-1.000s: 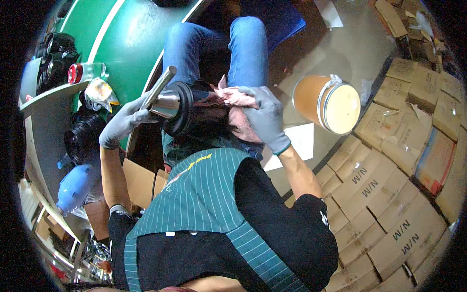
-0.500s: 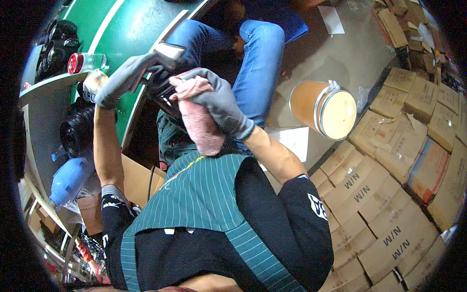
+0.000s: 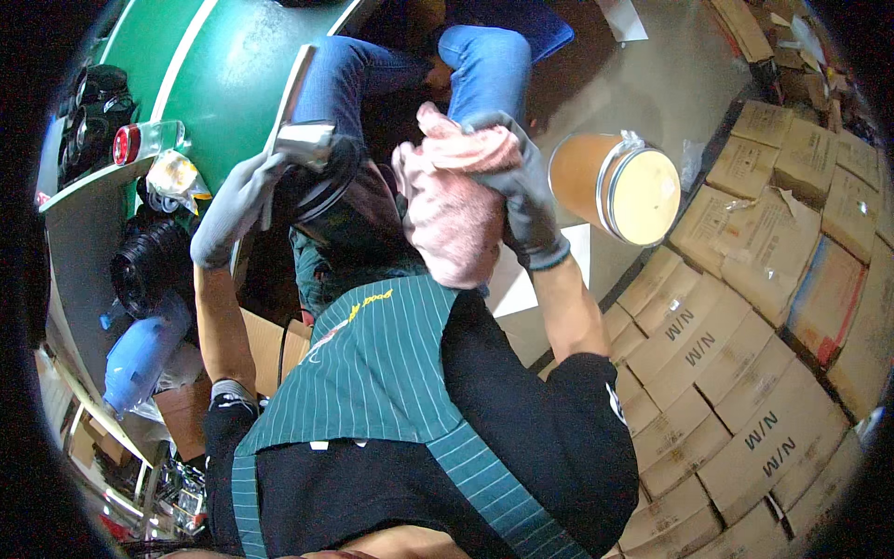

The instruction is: The person repeatedly picks up black kettle bodies, inserts a metal rod into the base, and places the assembled units on a green workbench. The person also handles a small container and wipes the kettle surfaces with a cloth.

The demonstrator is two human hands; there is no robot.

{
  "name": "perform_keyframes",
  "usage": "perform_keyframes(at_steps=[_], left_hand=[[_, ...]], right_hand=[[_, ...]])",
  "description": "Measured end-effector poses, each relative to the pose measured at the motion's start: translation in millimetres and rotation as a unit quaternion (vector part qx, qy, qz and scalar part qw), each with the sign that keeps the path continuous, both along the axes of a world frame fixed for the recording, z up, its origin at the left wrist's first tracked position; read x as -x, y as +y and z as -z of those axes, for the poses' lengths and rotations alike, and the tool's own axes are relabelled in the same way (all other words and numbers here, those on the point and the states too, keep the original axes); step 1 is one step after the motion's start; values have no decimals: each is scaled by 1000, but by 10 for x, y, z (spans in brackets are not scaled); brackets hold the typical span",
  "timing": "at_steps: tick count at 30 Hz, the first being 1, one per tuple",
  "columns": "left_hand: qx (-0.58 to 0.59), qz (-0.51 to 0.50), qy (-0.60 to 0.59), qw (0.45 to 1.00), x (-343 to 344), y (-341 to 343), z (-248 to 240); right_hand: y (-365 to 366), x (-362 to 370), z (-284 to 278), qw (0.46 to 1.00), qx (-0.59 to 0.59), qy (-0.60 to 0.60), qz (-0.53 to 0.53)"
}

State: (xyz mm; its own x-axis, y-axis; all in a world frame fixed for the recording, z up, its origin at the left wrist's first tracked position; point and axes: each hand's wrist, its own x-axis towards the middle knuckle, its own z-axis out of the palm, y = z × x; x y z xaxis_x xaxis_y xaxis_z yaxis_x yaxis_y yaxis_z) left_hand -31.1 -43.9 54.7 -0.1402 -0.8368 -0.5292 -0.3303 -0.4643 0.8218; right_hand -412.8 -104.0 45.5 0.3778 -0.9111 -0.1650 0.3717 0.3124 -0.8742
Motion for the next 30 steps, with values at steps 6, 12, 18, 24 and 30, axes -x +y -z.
perform_keyframes(at_steps=[6, 12, 18, 24, 30], left_hand=[[93, -33, -20, 995, -138, 356, 46], [74, 6, -49, 996, 23, 180, -1], [53, 19, -45, 997, 155, 56, -136], [246, 85, -131, 957, 372, -77, -96], [101, 4, -104, 989, 361, -162, -462]], right_hand=[[-102, -110, -24, 1000, 9, 5, 9], [-569, 1018, 538, 931, 32, 364, 20], [-283, 778, 301, 708, 288, 644, 16], [588, -743, 207, 900, 211, 365, -112], [198, -715, 149, 925, 178, 295, -161]])
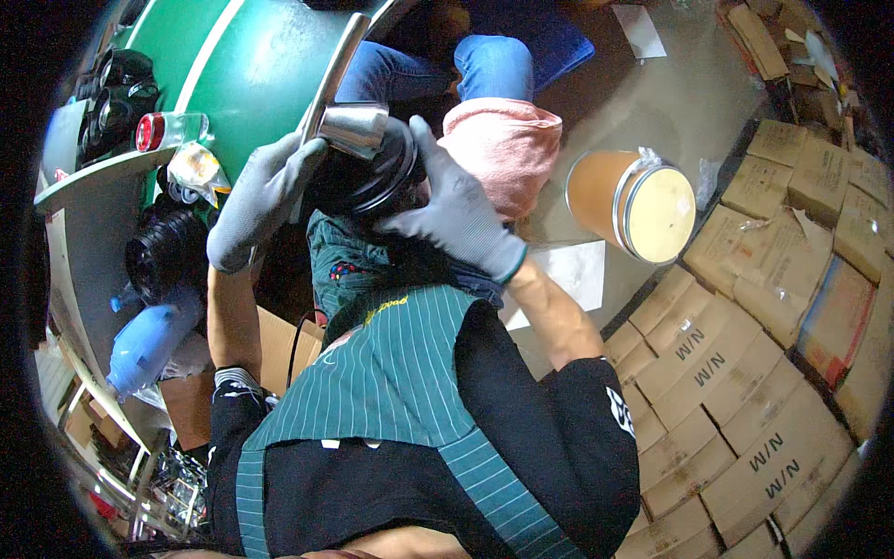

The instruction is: The person repeatedly picks up black kettle bodies, inserts a metal rod into the base, and places the assembled units on a green workbench. The person also handles a small container and wipes the kettle surfaces with a cloth.

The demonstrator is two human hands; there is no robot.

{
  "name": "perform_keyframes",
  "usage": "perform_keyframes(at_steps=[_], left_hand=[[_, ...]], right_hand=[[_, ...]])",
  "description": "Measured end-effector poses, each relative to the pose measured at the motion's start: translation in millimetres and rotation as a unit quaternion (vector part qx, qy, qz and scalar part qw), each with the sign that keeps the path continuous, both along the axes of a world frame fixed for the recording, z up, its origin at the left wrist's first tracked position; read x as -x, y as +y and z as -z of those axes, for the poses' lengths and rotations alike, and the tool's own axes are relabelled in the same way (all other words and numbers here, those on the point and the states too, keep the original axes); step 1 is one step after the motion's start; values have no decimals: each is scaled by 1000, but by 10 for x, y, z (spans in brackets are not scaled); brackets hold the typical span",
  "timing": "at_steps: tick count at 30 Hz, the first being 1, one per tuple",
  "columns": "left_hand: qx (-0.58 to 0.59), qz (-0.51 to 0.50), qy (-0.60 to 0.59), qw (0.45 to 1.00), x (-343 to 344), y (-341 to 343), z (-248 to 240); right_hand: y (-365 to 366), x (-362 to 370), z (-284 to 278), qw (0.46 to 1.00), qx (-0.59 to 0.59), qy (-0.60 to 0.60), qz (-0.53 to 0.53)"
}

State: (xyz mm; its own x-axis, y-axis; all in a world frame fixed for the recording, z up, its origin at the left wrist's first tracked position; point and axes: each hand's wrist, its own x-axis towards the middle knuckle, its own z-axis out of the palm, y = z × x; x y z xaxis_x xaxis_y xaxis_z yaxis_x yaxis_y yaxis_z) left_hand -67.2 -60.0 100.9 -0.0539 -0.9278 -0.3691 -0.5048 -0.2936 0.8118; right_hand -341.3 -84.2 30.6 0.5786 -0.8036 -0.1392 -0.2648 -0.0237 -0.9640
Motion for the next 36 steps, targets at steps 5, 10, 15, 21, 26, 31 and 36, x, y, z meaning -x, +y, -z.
perform_keyframes(at_steps=[5, 10, 15, 21, 26, 31, 36], left_hand=[[-36, 56, 78, 995, 18, -245, 107], [-43, 120, 17, 992, -286, -225, 280], [-107, 132, -42, 985, -325, -406, -258], [-9, 279, -162, 946, -55, -546, -493], [-42, 257, -314, 913, 372, -455, -510], [33, 94, -381, 919, 936, 11, -632], [225, 26, -524, 821, 993, 93, -485]], right_hand=[[-470, 305, 217, 990, -13, 95, -100], [-373, 151, 254, 988, 58, 88, -113], [-433, 307, -128, 976, 62, 149, -148], [-874, 396, -181, 953, -218, -207, -30], [-1001, -306, 210, 878, -283, -379, 67], [-1209, -913, 506, 878, -318, -350, -81], [-1315, -1136, 657, 925, -14, -320, -205]])
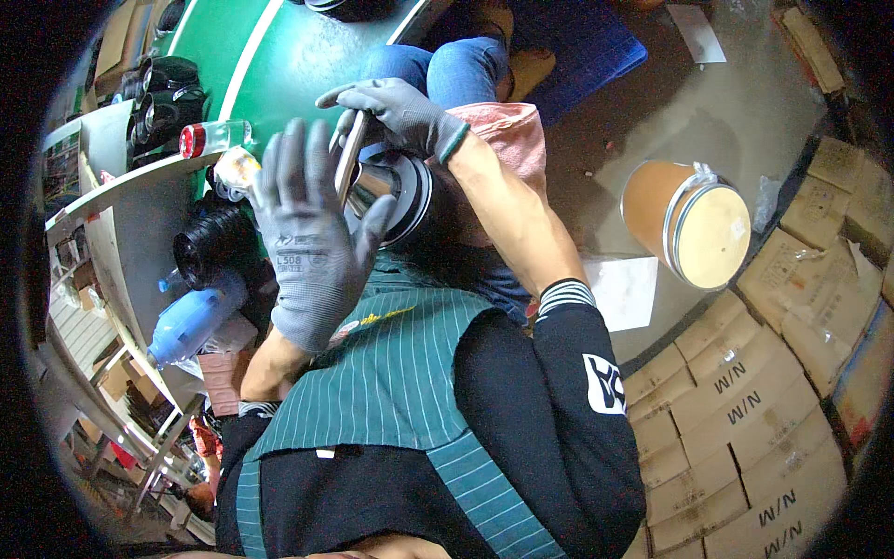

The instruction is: The person repeatedly picks up black kettle bodies, inserts a metal rod into the base, and places the assembled units on a green workbench. The person also handles a small container and wipes the kettle surfaces with a cloth.

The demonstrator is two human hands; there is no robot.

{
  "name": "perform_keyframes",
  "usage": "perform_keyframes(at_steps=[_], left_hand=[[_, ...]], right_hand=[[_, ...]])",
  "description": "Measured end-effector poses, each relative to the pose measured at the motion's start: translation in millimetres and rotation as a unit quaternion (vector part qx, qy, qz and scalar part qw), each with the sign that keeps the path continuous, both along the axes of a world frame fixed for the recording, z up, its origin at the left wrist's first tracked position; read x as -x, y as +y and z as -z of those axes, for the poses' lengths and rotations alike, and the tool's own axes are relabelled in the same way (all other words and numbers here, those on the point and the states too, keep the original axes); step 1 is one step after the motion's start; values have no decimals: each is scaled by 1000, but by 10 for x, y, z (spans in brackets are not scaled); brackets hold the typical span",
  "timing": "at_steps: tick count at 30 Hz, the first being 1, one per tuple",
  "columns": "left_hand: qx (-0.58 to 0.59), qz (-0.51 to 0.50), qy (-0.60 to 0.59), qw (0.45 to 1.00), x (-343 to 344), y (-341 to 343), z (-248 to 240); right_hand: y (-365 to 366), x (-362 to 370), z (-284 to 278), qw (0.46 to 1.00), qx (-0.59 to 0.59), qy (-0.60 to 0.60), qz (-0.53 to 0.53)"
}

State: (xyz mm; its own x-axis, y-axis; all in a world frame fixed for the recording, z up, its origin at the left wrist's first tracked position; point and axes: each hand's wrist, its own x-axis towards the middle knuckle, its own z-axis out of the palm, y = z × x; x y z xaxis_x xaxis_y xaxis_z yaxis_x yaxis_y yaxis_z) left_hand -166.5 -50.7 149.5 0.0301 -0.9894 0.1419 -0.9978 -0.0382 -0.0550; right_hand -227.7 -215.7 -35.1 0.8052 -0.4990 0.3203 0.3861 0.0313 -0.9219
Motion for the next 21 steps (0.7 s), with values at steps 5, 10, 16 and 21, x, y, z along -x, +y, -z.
perform_keyframes(at_steps=[5, 10, 16, 21], left_hand=[[25, -27, 182, 983, -577, 49, 328], [-19, -27, 325, 945, -627, 83, 307], [-29, 84, 291, 953, 249, 120, 107], [-11, 31, 320, 947, -187, 242, 261]], right_hand=[[109, 547, -191, 967, -254, 31, 19], [262, 554, -375, 948, -315, 20, 29], [149, -346, 12, 954, -187, -12, -235], [78, -149, 227, 993, 112, 23, -10]])
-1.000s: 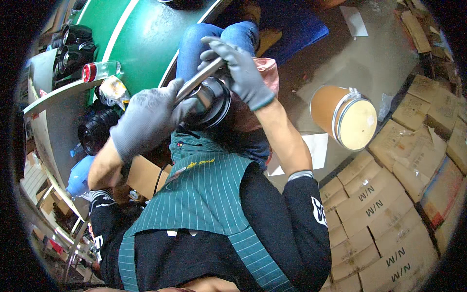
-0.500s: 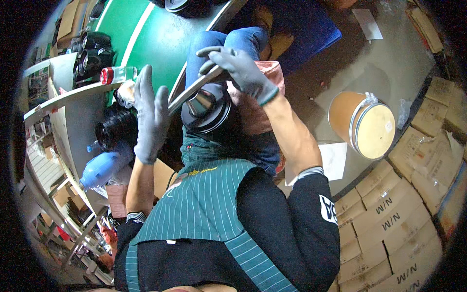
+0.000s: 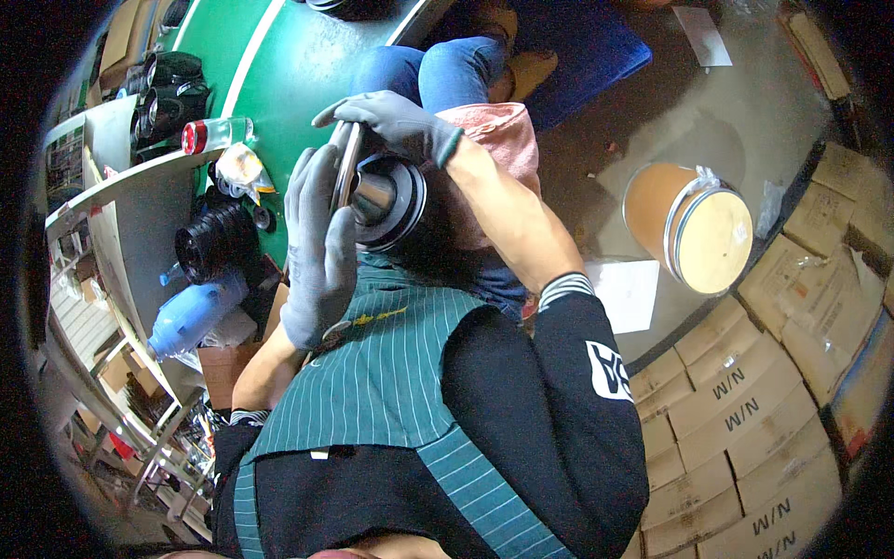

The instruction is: The person repeatedly picks up black kettle bodies, inserts a metal rod into the base, and places the assembled units on a green workbench. The person also handles a small container and wipes the kettle surfaces with a cloth.

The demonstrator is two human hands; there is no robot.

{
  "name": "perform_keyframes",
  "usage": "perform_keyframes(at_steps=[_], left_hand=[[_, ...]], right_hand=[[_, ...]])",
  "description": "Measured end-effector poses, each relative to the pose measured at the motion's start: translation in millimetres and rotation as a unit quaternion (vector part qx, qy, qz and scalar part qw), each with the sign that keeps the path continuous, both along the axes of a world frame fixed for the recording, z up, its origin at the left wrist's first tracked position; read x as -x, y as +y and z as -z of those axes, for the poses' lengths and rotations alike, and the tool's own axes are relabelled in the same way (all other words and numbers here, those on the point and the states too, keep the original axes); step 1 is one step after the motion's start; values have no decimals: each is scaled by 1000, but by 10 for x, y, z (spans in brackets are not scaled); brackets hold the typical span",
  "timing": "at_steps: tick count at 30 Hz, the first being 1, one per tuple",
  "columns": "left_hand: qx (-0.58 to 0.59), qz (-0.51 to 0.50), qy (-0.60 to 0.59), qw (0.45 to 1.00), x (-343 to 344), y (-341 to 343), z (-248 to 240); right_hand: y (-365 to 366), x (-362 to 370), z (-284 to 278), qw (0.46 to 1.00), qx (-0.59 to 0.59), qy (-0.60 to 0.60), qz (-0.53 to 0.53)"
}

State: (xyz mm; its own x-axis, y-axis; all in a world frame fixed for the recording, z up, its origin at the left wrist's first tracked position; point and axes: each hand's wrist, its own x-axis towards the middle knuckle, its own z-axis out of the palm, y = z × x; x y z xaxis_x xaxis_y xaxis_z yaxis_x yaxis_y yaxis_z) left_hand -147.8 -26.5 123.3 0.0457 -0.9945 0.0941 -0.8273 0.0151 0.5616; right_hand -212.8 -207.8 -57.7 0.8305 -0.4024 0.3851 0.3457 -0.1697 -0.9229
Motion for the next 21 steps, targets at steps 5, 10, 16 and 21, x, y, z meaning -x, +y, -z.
perform_keyframes(at_steps=[5, 10, 16, 21], left_hand=[[25, 5, 17, 1000, 301, -109, 55], [57, -32, 42, 997, 81, -208, 237], [7, -109, 77, 991, -803, -57, 489], [-171, -68, 327, 927, -1173, -437, 833]], right_hand=[[27, -221, -99, 973, -169, 70, -142], [7, -343, 300, 989, -121, 18, -80], [222, 501, -185, 894, -448, 4, -7], [667, 972, -635, 905, -414, -67, 77]])
